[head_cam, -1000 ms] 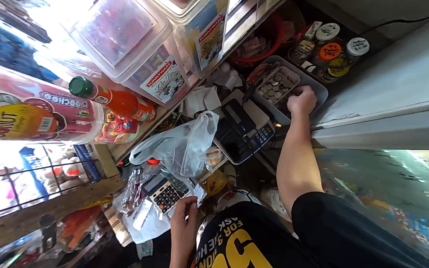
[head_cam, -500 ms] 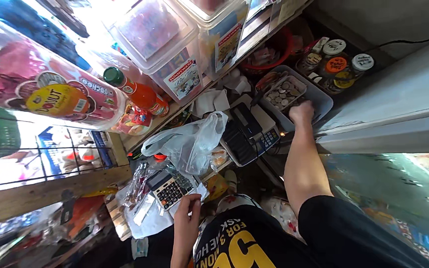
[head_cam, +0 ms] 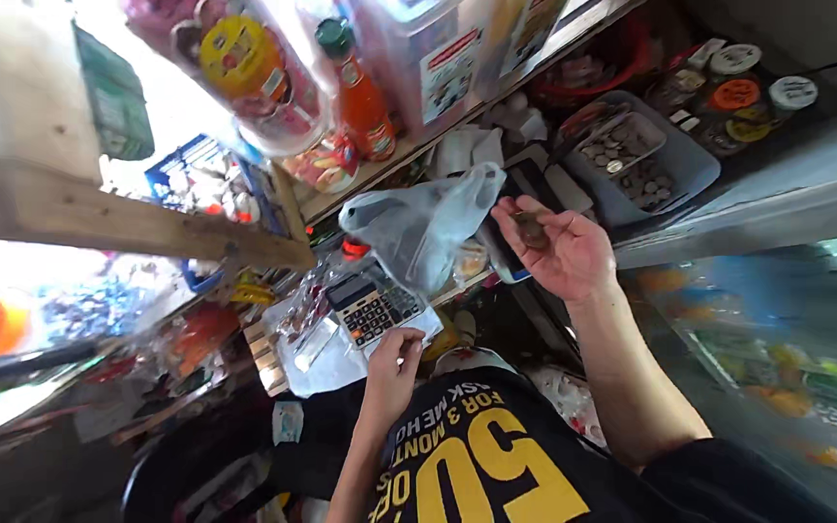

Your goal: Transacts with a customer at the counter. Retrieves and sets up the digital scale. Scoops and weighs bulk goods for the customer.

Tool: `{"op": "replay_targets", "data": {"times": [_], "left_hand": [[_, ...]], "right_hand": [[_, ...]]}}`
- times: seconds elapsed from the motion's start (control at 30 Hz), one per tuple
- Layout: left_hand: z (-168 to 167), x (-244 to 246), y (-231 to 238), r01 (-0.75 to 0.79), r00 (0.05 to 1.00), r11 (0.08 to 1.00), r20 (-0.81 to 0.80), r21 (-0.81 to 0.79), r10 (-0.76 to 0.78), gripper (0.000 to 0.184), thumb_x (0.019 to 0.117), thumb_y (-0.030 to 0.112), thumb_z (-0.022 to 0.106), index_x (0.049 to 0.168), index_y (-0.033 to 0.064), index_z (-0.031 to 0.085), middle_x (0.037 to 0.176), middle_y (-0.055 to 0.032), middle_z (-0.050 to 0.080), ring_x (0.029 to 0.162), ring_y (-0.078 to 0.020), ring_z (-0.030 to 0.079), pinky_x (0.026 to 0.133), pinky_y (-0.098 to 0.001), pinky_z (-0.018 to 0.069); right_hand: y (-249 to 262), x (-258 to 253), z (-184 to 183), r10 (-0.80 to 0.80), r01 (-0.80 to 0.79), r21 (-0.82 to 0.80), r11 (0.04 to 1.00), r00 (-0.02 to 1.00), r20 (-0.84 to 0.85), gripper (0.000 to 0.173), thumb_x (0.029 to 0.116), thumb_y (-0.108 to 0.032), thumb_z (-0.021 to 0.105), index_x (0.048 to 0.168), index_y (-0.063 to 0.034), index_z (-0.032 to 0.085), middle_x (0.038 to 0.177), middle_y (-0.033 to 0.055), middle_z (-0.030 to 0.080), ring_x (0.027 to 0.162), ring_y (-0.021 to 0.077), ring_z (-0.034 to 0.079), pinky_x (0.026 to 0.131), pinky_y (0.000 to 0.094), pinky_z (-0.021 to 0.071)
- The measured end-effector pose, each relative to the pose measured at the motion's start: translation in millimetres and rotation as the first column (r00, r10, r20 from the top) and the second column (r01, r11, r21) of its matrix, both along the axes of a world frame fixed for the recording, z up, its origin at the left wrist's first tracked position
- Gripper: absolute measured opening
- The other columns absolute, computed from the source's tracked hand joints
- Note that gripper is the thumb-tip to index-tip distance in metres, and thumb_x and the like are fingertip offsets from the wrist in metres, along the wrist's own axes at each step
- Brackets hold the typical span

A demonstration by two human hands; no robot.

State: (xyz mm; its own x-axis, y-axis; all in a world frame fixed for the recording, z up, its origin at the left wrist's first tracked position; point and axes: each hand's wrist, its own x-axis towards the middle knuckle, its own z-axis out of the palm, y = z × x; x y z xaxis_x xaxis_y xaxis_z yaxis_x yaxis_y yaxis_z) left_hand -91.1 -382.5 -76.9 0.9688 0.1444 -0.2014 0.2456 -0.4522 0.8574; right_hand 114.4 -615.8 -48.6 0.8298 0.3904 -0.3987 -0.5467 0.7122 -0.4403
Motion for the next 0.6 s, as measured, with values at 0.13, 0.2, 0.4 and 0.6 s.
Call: {"op": "replay_targets", "data": {"times": [0.13, 0.2, 0.4, 0.6], "left_hand": [[0.8, -32.2, 36.1, 0.021, 1.0, 0.999, 0.016, -0.04, -0.021, 0.024, 0.1033, 0.013, 0.054, 0.117, -0.0004, 0.069, 0.109, -0.0117, 0.069, 0.094, -0.0124, 0.068, 0.084, -0.0273, 0.0574], [-0.4, -55.3, 59.0, 0.016, 1.0, 0.998, 0.014, -0.062, -0.015, 0.024, 0.1033, 0.012, 0.054, 0.118, -0.001, 0.068, 0.112, -0.0135, 0.069, 0.097, -0.0141, 0.069, 0.088, -0.0296, 0.0584], [-25.4, -137.9, 130.2, -0.08, 0.993, 0.982, 0.068, -0.173, 0.093, 0.022, 0.1028, 0.012, 0.055, 0.115, -0.0004, 0.069, 0.106, -0.0114, 0.069, 0.09, -0.0135, 0.068, 0.085, -0.0303, 0.0581], [-35.0, -196.6, 178.7, -0.178, 0.979, 0.945, 0.047, -0.274, 0.198, 0.022, 0.1022, 0.012, 0.056, 0.115, 0.0002, 0.069, 0.108, -0.0109, 0.071, 0.097, -0.0142, 0.069, 0.091, -0.0332, 0.0575]], "right_hand": [[65.0, -60.4, 10.4, 0.3, -0.318, 0.138, 0.938, 0.944, 0.135, 0.051, 0.1016, -0.013, 0.029, 0.147, -0.0016, 0.048, 0.148, 0.0169, 0.054, 0.133, 0.026, 0.057, 0.11, 0.0356, 0.0489], [102.4, -90.4, 21.1, 0.392, -0.412, 0.104, 0.905, 0.904, 0.168, 0.051, 0.0961, -0.004, 0.043, 0.146, -0.0033, 0.05, 0.148, 0.0163, 0.055, 0.132, 0.0245, 0.059, 0.107, 0.0338, 0.051], [213.1, -165.1, 53.1, 0.618, -0.655, 0.133, 0.744, 0.75, 0.237, 0.05, 0.1005, -0.008, 0.033, 0.146, 0.0008, 0.051, 0.151, 0.0192, 0.051, 0.139, 0.0289, 0.052, 0.115, 0.0386, 0.044], [322.7, -222.9, 69.6, 0.735, -0.749, -0.099, 0.655, 0.662, -0.149, 0.036, 0.1126, -0.024, 0.028, 0.099, -0.0096, 0.058, 0.078, 0.0, 0.059, 0.066, 0.0074, 0.061, 0.064, 0.0202, 0.0549]]}}
